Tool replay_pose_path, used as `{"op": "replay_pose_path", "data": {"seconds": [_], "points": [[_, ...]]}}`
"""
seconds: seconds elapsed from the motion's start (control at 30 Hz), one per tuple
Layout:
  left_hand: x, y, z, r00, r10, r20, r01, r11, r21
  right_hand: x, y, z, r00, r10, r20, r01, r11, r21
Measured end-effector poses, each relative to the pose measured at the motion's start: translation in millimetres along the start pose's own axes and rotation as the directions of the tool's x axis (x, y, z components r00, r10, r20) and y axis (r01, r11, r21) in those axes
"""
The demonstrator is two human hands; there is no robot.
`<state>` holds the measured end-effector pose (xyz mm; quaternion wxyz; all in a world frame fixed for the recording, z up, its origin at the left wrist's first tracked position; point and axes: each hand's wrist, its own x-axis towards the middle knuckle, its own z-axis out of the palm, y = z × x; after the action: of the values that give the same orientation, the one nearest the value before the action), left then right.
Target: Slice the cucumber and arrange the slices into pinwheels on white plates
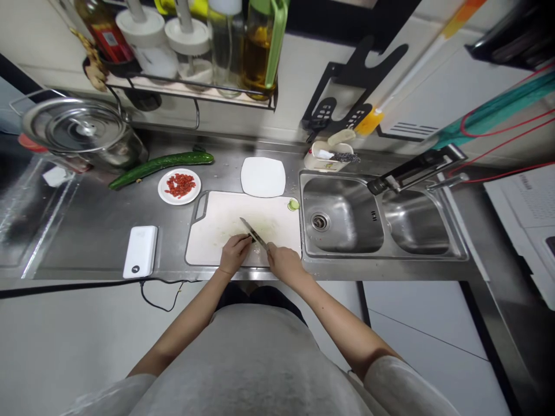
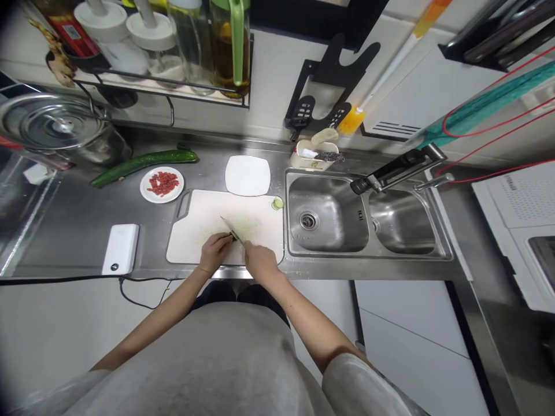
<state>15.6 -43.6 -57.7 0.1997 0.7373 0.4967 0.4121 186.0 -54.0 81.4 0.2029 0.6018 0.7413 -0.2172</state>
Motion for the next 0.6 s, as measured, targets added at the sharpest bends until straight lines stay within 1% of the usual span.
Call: {"op": "replay_pose_path", "data": {"seconds": [0.13, 0.17, 0.2, 0.23, 0.3, 0.33, 0.37, 0.4, 0.43, 0.47, 0.53, 0.6], "points": [[2, 10, -5.0, 1.000, -0.024, -0.019, 0.024, 1.000, -0.011, -1, 9, -3, 0.997, 0.018, -0.073, -0.024, 0.997, -0.074], [3, 13, -7.9, 0.998, -0.040, -0.053, 0.040, 0.999, -0.002, -1, 13, -4, 0.995, 0.028, -0.096, -0.036, 0.996, -0.087], [6, 17, -11.4, 0.992, -0.066, -0.111, 0.068, 0.998, 0.014, -1, 18, -4, 0.992, 0.039, -0.122, -0.051, 0.994, -0.095], [10, 21, -15.6, 0.978, -0.100, -0.185, 0.108, 0.994, 0.033, -1, 22, -3, 0.987, 0.049, -0.152, -0.065, 0.993, -0.099], [24, 28, -24.7, 0.932, -0.170, -0.319, 0.200, 0.978, 0.063, 0, 30, 0, 0.976, 0.060, -0.209, -0.081, 0.992, -0.095], [34, 30, -29.0, 0.926, -0.190, -0.325, 0.226, 0.971, 0.077, 0, 33, 2, 0.971, 0.061, -0.231, -0.084, 0.992, -0.091], [45, 33, -32.9, 0.949, -0.193, -0.251, 0.223, 0.970, 0.097, 0, 35, 4, 0.967, 0.058, -0.249, -0.082, 0.993, -0.088], [56, 34, -36.2, 0.976, -0.179, -0.121, 0.193, 0.974, 0.120, 0, 37, 6, 0.963, 0.051, -0.265, -0.077, 0.993, -0.086], [68, 35, -38.7, 0.988, -0.157, 0.010, 0.154, 0.978, 0.143, 1, 38, 8, 0.959, 0.041, -0.280, -0.068, 0.994, -0.088], [79, 36, -40.5, 0.983, -0.134, 0.124, 0.114, 0.981, 0.158, 1, 38, 9, 0.955, 0.027, -0.296, -0.057, 0.994, -0.092], [97, 38, -42.1, 0.948, -0.095, 0.304, 0.046, 0.985, 0.167, 1, 38, 11, 0.945, -0.002, -0.327, -0.034, 0.994, -0.105], [108, 39, -41.5, 0.909, -0.083, 0.409, 0.022, 0.988, 0.153, 2, 37, 12, 0.938, -0.016, -0.346, -0.024, 0.993, -0.113]]}}
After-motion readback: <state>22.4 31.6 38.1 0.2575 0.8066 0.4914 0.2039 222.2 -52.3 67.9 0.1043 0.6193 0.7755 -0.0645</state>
